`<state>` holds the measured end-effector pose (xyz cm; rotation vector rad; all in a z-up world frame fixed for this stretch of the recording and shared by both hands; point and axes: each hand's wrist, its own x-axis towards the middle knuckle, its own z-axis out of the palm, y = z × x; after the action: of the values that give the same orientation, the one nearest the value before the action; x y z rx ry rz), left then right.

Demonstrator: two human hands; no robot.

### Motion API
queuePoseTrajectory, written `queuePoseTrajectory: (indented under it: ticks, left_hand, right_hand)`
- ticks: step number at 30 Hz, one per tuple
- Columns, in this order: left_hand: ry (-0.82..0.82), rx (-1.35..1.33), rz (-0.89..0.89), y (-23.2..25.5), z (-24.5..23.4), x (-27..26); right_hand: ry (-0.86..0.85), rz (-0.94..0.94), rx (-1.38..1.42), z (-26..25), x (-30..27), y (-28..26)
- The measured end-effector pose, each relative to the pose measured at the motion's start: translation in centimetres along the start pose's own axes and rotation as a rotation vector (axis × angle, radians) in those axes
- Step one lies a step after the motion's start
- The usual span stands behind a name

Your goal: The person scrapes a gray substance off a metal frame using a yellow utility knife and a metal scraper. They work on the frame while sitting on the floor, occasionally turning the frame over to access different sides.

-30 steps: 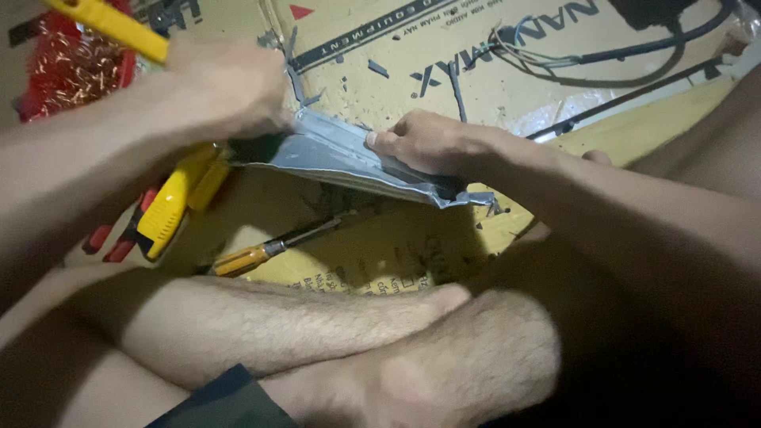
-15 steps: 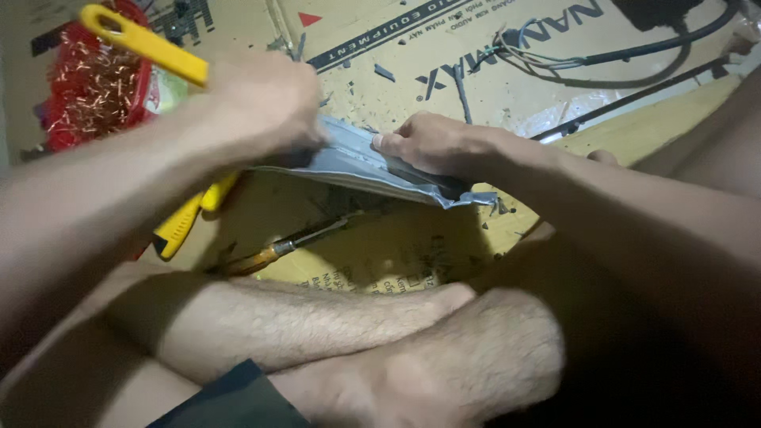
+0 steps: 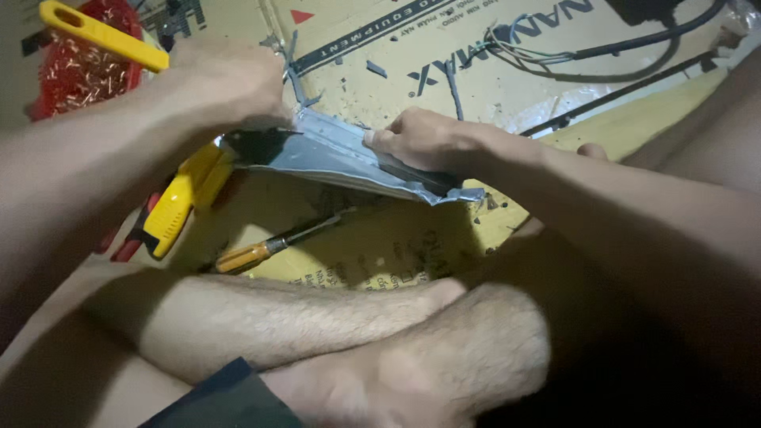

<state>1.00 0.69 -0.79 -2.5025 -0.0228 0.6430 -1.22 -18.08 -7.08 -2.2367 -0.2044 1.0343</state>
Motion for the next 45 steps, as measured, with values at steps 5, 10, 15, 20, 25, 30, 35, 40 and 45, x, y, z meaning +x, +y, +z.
queuePoseTrajectory:
  ticks: [5, 10, 15, 20, 25, 30, 35, 40, 45]
  left_hand:
    - [-0.028, 0.004, 0.112, 1.3, -2.0, -1.2]
    - [-0.040, 0.161, 0.065, 1.4, -1.6, -0.4]
    - [-0.052, 0.099, 0.108, 0.2, -0.8, -1.2]
    - [0.037, 0.152, 0.047, 0.1, 1.4, -2.4]
    - [0.141, -0.055, 0.087, -1.1, 4.0, -2.4]
    - [0.211, -0.507, -0.118, -1.2, 4.6, -0.6]
    - [0.141, -0.501, -0.050, -0.3, 2.7, -2.1]
    - [0.061, -0.545, -0.093, -0.1, 2.1, -3.3]
    - [-0.049, -0.633, -0.114, -0.3, 1.5, -3.6]
  right_hand:
    - [0.023, -0.090, -0.129, 0.3, 1.7, 0.7]
    - [-0.025, -0.082, -0.129, 0.2, 1.6, 0.8]
    - [-0.021, -0.039, -0.035, 0.8, 0.2, 0.3]
    - [0.088, -0.247, -0.189, 2.4, 2.8, 1.6]
    - [0.147, -0.245, -0.193, 3.5, 3.0, 2.2]
    - [0.344, -0.355, -0.088, 3.3, 1.8, 1.8]
    - [0.090, -0.084, 0.007, 2.7, -0.8, -0.5]
    - [0.024, -0.191, -0.068, 2.5, 2.4, 1.5]
    - [-0.037, -0.023, 0.209, 2.1, -1.2, -0.7]
